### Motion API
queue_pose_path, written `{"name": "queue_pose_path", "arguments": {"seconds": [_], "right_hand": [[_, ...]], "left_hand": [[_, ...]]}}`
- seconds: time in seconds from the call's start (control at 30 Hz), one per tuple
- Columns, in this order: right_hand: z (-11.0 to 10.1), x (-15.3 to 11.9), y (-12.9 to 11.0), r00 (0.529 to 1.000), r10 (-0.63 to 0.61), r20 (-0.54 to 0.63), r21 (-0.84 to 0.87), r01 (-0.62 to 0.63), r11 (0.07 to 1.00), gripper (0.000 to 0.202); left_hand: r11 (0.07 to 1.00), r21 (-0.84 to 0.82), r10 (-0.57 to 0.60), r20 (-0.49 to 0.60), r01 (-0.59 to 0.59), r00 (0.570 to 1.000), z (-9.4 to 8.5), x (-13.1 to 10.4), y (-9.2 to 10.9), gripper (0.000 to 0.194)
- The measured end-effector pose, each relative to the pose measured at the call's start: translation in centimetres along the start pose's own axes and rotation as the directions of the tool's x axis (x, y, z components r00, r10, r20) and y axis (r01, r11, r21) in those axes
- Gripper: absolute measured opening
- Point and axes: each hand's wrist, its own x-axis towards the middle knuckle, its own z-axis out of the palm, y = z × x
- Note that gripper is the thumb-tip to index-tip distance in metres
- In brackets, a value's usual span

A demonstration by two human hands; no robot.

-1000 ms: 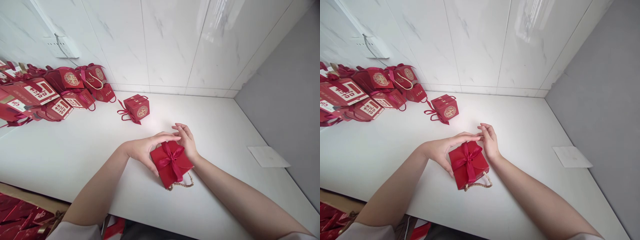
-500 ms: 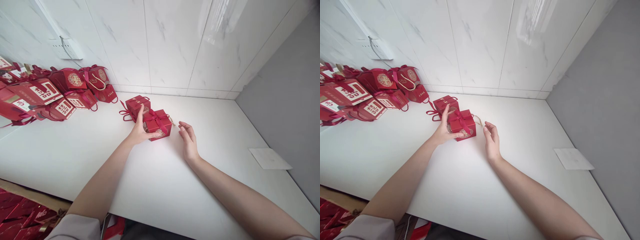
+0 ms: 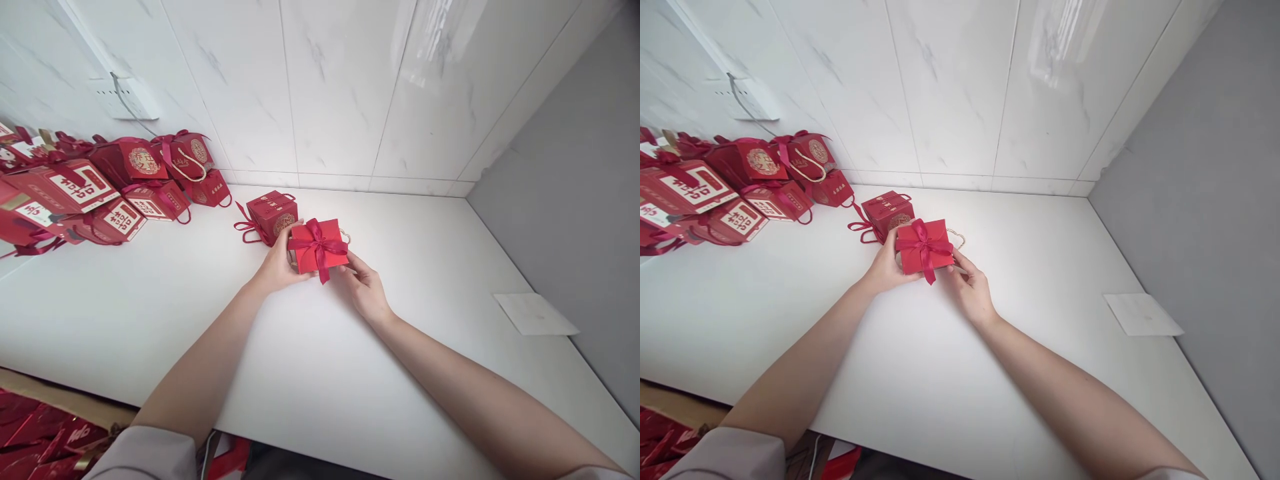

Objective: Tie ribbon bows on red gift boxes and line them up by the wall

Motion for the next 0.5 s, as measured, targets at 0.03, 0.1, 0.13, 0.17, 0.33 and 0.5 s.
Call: {"name": "queue_pose_path", "arguments": {"seconds": [0.03, 0.1, 0.13, 0.17, 0.33, 0.5], "right_hand": [[-0.03, 0.02, 0.06, 1.000, 0.006, -0.002, 0.004, -0.006, 1.000, 0.041], [-0.10, 0.07, 0.16, 1.000, 0.021, -0.014, 0.011, -0.021, 1.000, 0.041], [-0.14, 0.09, 0.20, 0.999, 0.028, -0.020, 0.010, -0.028, 1.000, 0.042], [-0.17, 0.10, 0.21, 0.999, 0.035, -0.025, 0.007, -0.035, 0.999, 0.042], [-0.23, 0.16, 0.10, 0.999, 0.031, -0.034, -0.006, -0.031, 1.000, 0.041], [-0.35, 0.23, 0.23, 0.999, 0.025, -0.033, 0.002, -0.025, 1.000, 0.039]], "left_hand": [[0.999, 0.024, 0.022, -0.007, -0.022, 1.000, -0.01, -0.02, -0.09, 0.096], [0.997, 0.066, 0.035, -0.020, -0.034, 0.999, 0.07, -0.11, -0.34, 0.096], [0.996, 0.082, 0.031, -0.025, -0.029, 0.999, 0.16, -0.16, -0.48, 0.096], [0.995, 0.097, 0.027, -0.032, -0.024, 0.999, 0.26, -0.22, -0.59, 0.095], [0.986, 0.166, 0.000, -0.070, 0.012, 0.998, 0.52, -0.28, -0.54, 0.091], [0.983, 0.179, -0.029, -0.072, 0.042, 0.997, 0.41, -0.20, -0.04, 0.085]]}}
